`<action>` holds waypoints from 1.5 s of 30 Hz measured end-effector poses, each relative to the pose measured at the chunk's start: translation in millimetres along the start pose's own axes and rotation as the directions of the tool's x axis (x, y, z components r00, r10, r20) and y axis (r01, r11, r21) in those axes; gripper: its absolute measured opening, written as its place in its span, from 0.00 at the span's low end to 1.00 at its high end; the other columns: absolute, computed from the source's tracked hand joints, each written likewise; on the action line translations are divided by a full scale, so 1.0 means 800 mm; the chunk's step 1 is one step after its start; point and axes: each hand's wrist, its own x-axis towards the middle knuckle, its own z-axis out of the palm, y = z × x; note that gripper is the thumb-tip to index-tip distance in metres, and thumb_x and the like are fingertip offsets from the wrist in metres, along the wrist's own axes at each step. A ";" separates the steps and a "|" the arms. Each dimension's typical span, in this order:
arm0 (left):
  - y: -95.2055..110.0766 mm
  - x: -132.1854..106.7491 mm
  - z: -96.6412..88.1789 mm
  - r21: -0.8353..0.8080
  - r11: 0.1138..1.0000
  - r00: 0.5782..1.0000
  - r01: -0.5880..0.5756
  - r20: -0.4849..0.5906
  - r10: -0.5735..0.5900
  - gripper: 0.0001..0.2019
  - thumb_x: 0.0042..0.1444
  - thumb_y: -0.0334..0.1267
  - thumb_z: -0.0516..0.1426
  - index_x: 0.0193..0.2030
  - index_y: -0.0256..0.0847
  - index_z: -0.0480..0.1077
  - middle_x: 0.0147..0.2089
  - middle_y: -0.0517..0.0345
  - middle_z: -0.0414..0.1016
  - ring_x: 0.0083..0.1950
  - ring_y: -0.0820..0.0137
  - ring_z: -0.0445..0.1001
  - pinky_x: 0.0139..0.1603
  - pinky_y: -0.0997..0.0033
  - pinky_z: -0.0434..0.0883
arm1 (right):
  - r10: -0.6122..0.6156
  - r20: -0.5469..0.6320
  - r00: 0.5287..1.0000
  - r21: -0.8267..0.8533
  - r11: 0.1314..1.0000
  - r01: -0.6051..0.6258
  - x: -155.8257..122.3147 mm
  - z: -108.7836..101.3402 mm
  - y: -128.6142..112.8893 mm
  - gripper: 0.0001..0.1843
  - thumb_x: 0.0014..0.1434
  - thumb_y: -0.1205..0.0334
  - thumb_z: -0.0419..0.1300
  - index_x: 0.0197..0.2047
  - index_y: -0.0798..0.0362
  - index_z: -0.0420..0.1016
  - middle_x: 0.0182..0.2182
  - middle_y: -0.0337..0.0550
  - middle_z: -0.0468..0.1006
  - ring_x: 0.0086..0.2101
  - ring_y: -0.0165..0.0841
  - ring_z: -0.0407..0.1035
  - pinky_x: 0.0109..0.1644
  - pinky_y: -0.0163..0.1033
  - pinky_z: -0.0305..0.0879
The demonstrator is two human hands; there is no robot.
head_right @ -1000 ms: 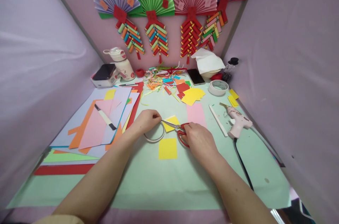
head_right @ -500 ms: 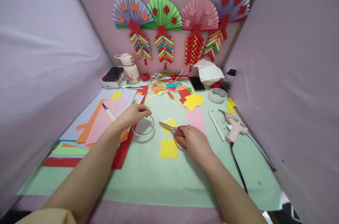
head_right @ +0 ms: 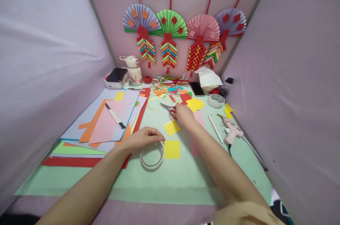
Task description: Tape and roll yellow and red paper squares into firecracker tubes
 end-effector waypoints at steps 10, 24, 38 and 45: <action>-0.005 0.001 -0.014 -0.165 0.986 0.992 -0.004 -0.126 -0.017 0.13 0.47 0.44 0.57 0.33 0.36 0.76 0.21 0.64 0.63 0.21 0.79 0.49 0.21 0.74 0.46 | -0.280 -0.025 0.960 0.001 0.960 0.280 -0.062 0.030 -0.019 0.17 0.61 0.72 0.48 0.49 0.54 0.72 0.47 0.46 0.73 0.48 0.34 0.63 0.51 0.37 0.59; -0.007 0.006 -0.013 -0.174 0.984 0.987 0.032 -0.148 -0.058 0.14 0.48 0.45 0.58 0.33 0.35 0.75 0.17 0.68 0.54 0.20 0.79 0.47 0.21 0.74 0.44 | -0.286 0.104 0.952 -0.203 0.931 0.302 -0.092 0.030 -0.042 0.21 0.61 0.67 0.50 0.57 0.43 0.64 0.47 0.47 0.71 0.45 0.39 0.63 0.44 0.42 0.57; 0.003 0.003 -0.011 -0.172 0.983 0.982 0.071 -0.161 -0.099 0.17 0.46 0.49 0.60 0.33 0.35 0.74 0.16 0.69 0.52 0.19 0.79 0.45 0.21 0.73 0.43 | -0.184 0.016 0.983 -0.081 0.979 0.185 -0.104 0.039 -0.036 0.22 0.62 0.57 0.50 0.58 0.50 0.65 0.50 0.50 0.70 0.51 0.43 0.59 0.53 0.46 0.55; -0.003 0.006 -0.013 -0.142 0.988 0.980 0.065 -0.179 -0.090 0.17 0.46 0.50 0.59 0.33 0.37 0.75 0.18 0.67 0.58 0.20 0.79 0.49 0.21 0.74 0.45 | -0.148 -0.046 0.988 -0.076 0.987 0.144 -0.106 0.047 -0.044 0.22 0.62 0.54 0.50 0.59 0.49 0.63 0.55 0.50 0.67 0.54 0.44 0.55 0.55 0.49 0.50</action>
